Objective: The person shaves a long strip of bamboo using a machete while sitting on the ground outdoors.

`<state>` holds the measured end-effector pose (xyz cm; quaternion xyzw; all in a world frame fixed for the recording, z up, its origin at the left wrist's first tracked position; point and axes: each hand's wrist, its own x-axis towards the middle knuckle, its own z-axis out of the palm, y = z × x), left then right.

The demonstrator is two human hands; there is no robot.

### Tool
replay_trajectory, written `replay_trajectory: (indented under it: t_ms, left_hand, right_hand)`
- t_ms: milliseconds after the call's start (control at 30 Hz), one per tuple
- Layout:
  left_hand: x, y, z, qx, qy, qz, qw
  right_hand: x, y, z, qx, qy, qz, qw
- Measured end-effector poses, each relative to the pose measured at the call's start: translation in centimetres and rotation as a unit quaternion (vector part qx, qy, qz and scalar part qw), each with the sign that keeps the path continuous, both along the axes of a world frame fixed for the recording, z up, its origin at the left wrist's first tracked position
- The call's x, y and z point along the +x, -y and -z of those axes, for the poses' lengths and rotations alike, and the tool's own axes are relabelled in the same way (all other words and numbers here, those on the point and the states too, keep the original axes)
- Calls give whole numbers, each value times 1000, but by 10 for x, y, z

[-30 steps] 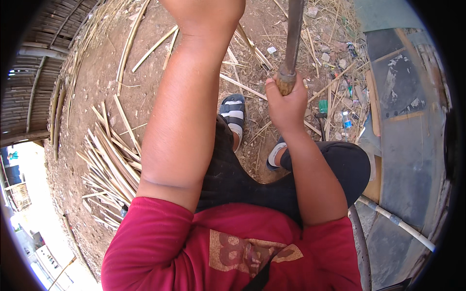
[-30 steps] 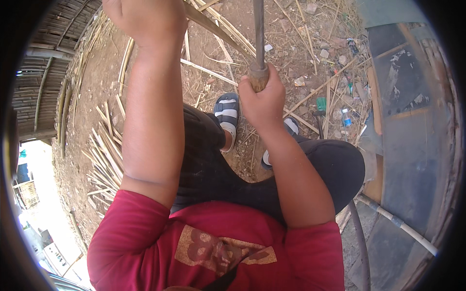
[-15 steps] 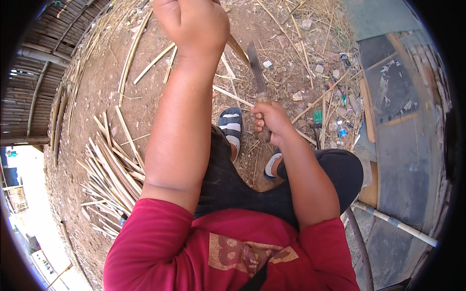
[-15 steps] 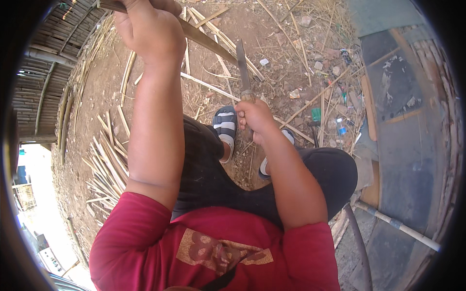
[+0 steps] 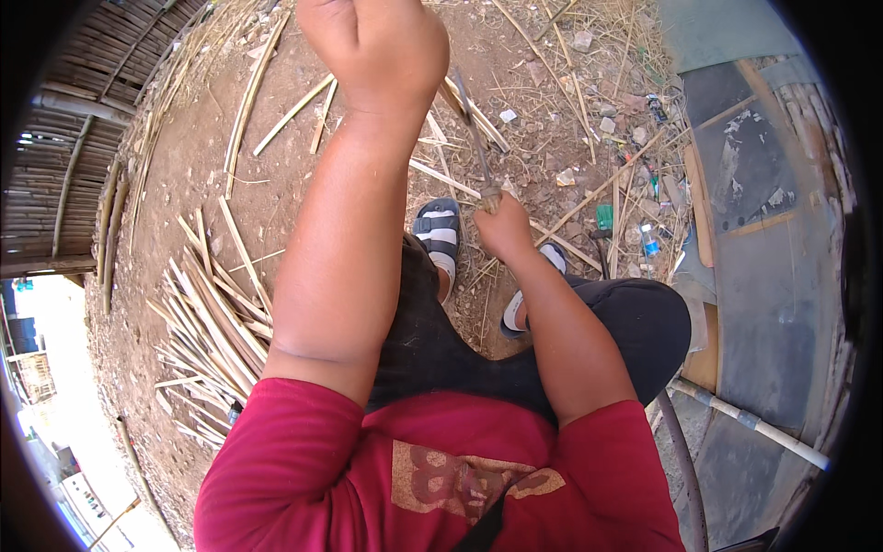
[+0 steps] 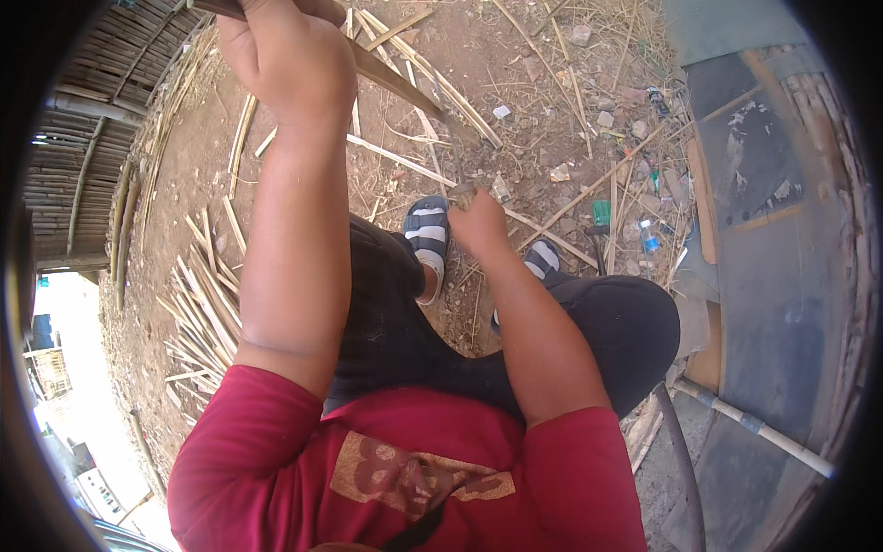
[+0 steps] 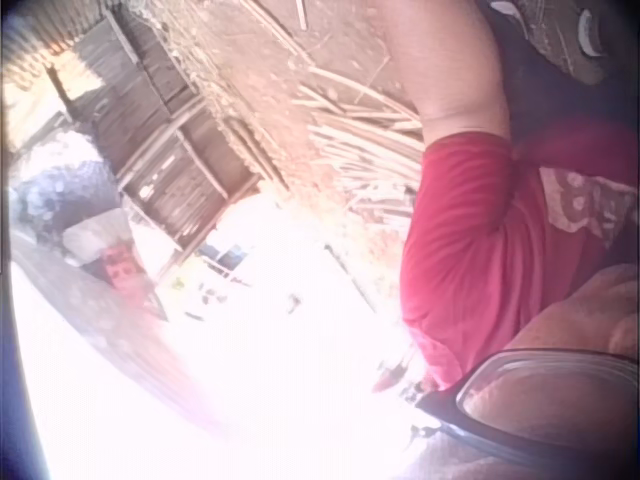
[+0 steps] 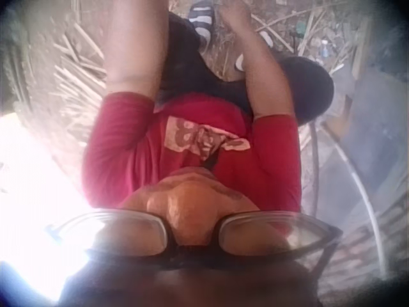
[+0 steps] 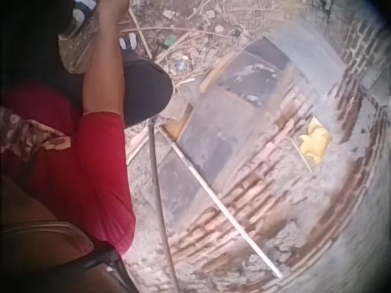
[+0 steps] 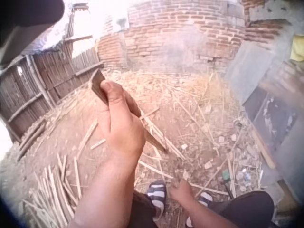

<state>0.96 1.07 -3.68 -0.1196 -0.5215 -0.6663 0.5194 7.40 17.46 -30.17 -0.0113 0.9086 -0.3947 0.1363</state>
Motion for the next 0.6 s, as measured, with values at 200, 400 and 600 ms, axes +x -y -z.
replay_trajectory:
  t_ms: [200, 400, 600]
  left_hand:
    - [4, 11, -3, 103, -59, 182, 976]
    - [1, -2, -6, 10, -41, 73, 996]
    - [2, 2, -3, 22, -38, 24, 999]
  right_hand:
    - [7, 1, -70, -478, 334, 103, 806]
    - [19, 8, -101, -374, 137, 136, 907]
    - [22, 9, -123, -266, -156, 74, 948]
